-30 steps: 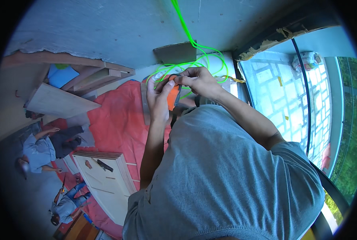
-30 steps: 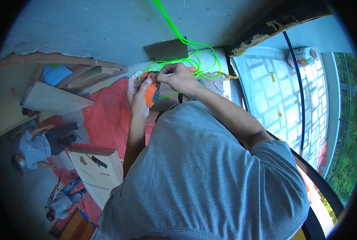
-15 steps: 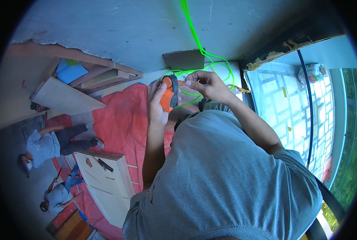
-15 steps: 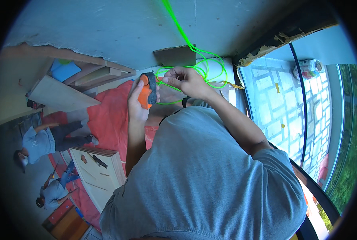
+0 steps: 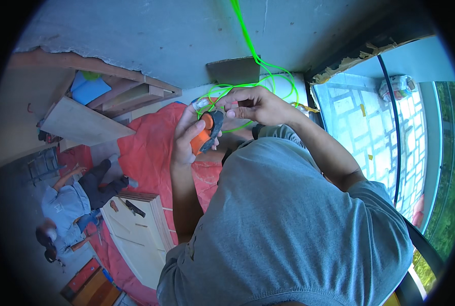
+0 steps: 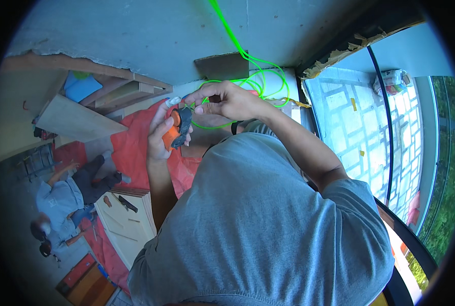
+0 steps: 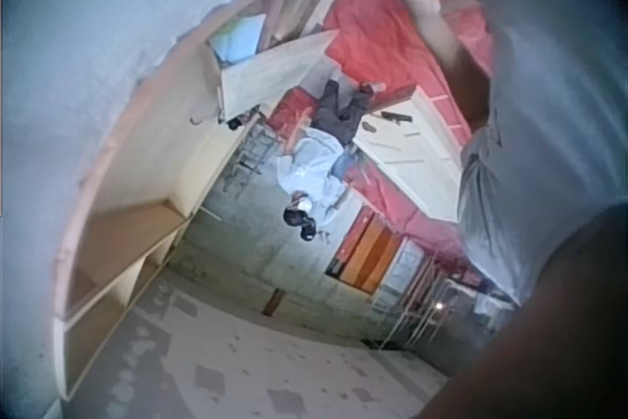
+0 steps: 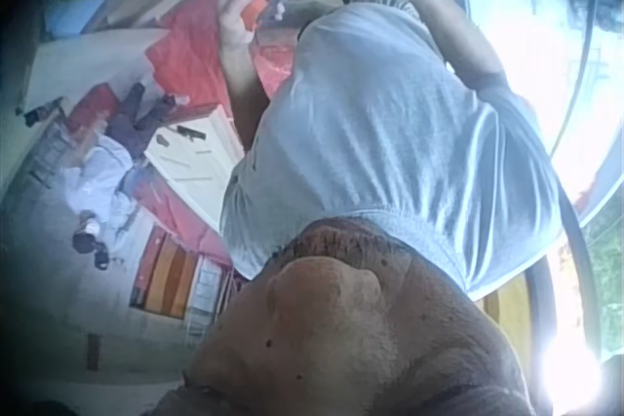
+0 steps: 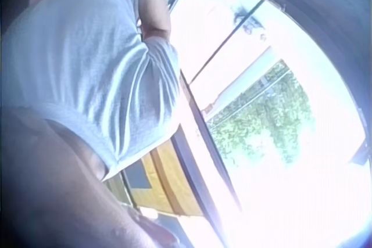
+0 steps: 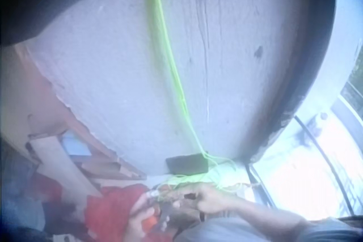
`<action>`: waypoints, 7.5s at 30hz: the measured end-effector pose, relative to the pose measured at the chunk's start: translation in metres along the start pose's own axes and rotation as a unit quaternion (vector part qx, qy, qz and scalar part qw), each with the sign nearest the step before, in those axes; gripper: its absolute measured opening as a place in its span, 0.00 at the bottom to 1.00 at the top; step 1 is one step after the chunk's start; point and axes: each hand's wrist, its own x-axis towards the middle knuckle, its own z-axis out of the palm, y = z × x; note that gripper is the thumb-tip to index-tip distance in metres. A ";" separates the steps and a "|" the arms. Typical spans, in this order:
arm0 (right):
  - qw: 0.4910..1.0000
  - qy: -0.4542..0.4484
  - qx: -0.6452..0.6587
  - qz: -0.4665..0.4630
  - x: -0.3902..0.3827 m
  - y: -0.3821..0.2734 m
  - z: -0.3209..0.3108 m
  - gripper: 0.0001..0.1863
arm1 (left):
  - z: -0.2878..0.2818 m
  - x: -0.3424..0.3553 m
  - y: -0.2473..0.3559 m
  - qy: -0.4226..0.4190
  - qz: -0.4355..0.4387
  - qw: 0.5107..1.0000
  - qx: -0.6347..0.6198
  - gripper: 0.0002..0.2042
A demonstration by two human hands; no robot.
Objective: The person takes a tape measure from a red bag and uses it to measure the length of a green flexible conduit against a concrete wall in a workshop.
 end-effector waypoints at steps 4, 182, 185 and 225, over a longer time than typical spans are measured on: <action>0.997 -0.023 0.048 0.058 0.005 -0.001 0.013 0.17 | -0.010 -0.012 0.000 -0.014 -0.014 1.000 -0.010 0.33; 0.962 -0.215 0.085 -0.147 0.449 -0.050 0.400 0.07 | -0.077 -0.587 -0.223 0.843 0.311 0.347 -0.269 0.23; 0.955 -0.244 0.055 -0.161 0.423 -0.052 0.475 0.08 | -0.072 -0.588 -0.222 0.838 0.336 0.313 -0.295 0.21; 0.594 -0.756 0.035 -0.272 0.059 0.072 1.141 0.06 | -0.217 -0.915 -0.135 0.846 0.480 0.077 -0.222 0.19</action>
